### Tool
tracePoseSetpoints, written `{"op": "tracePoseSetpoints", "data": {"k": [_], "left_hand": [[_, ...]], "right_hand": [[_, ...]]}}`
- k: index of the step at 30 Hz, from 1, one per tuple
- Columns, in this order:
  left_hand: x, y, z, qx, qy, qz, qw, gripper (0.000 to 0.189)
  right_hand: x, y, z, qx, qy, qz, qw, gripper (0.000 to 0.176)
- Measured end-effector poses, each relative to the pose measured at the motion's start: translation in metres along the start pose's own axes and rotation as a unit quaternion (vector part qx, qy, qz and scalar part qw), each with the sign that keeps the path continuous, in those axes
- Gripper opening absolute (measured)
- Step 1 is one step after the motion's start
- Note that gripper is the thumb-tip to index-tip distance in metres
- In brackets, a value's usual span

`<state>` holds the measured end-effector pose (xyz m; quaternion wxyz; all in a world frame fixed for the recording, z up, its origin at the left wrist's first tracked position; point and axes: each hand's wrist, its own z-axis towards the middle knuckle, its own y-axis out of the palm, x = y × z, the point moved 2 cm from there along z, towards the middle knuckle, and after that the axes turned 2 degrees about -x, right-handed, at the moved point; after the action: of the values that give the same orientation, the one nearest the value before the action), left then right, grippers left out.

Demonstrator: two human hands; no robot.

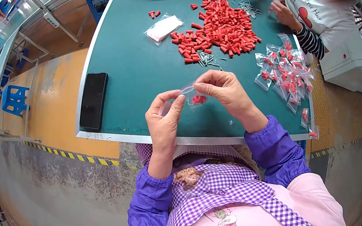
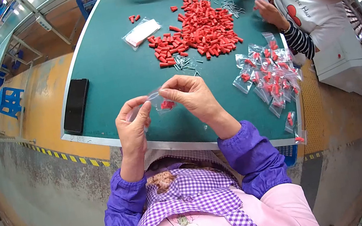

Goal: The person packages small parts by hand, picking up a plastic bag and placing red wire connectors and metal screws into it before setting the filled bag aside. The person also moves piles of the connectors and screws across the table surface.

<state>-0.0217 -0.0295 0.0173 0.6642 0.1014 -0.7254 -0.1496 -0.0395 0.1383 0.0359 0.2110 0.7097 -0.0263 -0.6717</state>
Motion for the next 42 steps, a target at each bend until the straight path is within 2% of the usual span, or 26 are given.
{"op": "tracePoseSetpoints", "data": {"k": [4, 8, 11, 13, 15, 17, 19, 21, 25, 27, 29, 30, 31, 33, 34, 35, 36, 37, 39, 40, 42], "left_hand": [[-0.005, 0.003, 0.000, 0.014, -0.015, -0.006, 1.000, 0.007], [-0.005, 0.009, -0.002, -0.010, -0.002, -0.051, 0.999, 0.009], [-0.005, 0.011, -0.001, -0.024, -0.029, -0.058, 0.998, 0.008], [-0.002, 0.019, -0.002, -0.037, -0.005, -0.010, 0.999, 0.004], [-0.006, 0.023, -0.002, -0.036, 0.009, 0.000, 0.999, 0.003], [-0.008, 0.025, -0.003, -0.051, 0.036, 0.019, 0.998, 0.003], [-0.015, 0.029, -0.004, -0.067, 0.033, 0.028, 0.997, 0.004], [-0.026, 0.030, -0.007, -0.064, -0.099, -0.020, 0.993, 0.006], [-0.038, 0.044, -0.010, -0.084, -0.116, -0.059, 0.988, 0.010], [-0.042, 0.045, -0.011, -0.100, -0.110, -0.051, 0.988, 0.011], [-0.040, 0.052, -0.010, -0.112, -0.108, -0.053, 0.986, 0.011], [-0.046, 0.048, -0.009, -0.152, -0.139, -0.095, 0.974, 0.021], [-0.043, 0.050, -0.008, -0.150, -0.138, -0.094, 0.975, 0.021], [-0.035, 0.050, -0.004, -0.117, -0.156, -0.292, 0.936, 0.034], [-0.043, 0.040, 0.002, -0.158, -0.153, -0.327, 0.919, 0.041], [-0.040, 0.036, 0.001, -0.152, -0.151, -0.324, 0.921, 0.041], [-0.038, 0.035, 0.001, -0.126, -0.165, -0.332, 0.920, 0.038], [-0.036, 0.035, 0.001, -0.100, -0.179, -0.341, 0.917, 0.036], [-0.035, 0.036, 0.001, -0.094, -0.171, -0.347, 0.917, 0.035], [-0.035, 0.037, 0.000, -0.092, -0.167, -0.350, 0.917, 0.035], [-0.033, 0.043, -0.002, -0.082, -0.164, -0.346, 0.920, 0.034]], "right_hand": [[0.003, -0.002, -0.004, 0.044, -0.027, -0.048, 0.998, 0.011], [0.007, -0.004, -0.008, 0.058, -0.044, -0.034, 0.997, 0.009], [0.011, -0.004, -0.009, 0.061, -0.040, -0.027, 0.997, 0.007], [0.007, -0.002, -0.011, 0.062, -0.122, -0.198, 0.971, 0.006], [0.002, 0.004, -0.017, 0.080, -0.108, -0.208, 0.969, 0.005], [0.000, 0.005, -0.024, 0.100, -0.151, -0.276, 0.944, 0.005], [0.011, -0.001, -0.031, 0.111, -0.126, -0.234, 0.958, 0.005], [0.013, -0.007, -0.039, 0.132, -0.105, -0.218, 0.961, 0.005], [0.016, -0.019, -0.051, 0.192, -0.074, -0.133, 0.970, 0.006], [0.015, -0.022, -0.056, 0.180, -0.074, -0.172, 0.966, 0.006], [0.016, -0.025, -0.062, 0.215, -0.129, -0.175, 0.952, 0.004], [0.009, -0.025, -0.065, 0.234, -0.134, -0.205, 0.941, 0.003], [0.000, -0.032, -0.067, 0.265, -0.157, -0.242, 0.920, 0.003], [-0.025, -0.049, -0.072, 0.338, -0.197, -0.317, 0.864, 0.002], [-0.037, -0.063, -0.076, 0.393, -0.228, -0.436, 0.777, 0.005], [-0.049, -0.075, -0.078, 0.416, -0.254, -0.492, 0.721, 0.008], [-0.062, -0.079, -0.079, 0.423, -0.288, -0.635, 0.579, 0.010], [-0.064, -0.077, -0.077, 0.418, -0.291, -0.634, 0.582, 0.010], [-0.065, -0.076, -0.080, 0.419, -0.294, -0.581, 0.632, 0.011], [-0.051, -0.073, -0.078, 0.385, -0.231, -0.453, 0.770, 0.013], [-0.028, -0.042, -0.072, 0.262, -0.110, -0.346, 0.894, 0.015]]}}
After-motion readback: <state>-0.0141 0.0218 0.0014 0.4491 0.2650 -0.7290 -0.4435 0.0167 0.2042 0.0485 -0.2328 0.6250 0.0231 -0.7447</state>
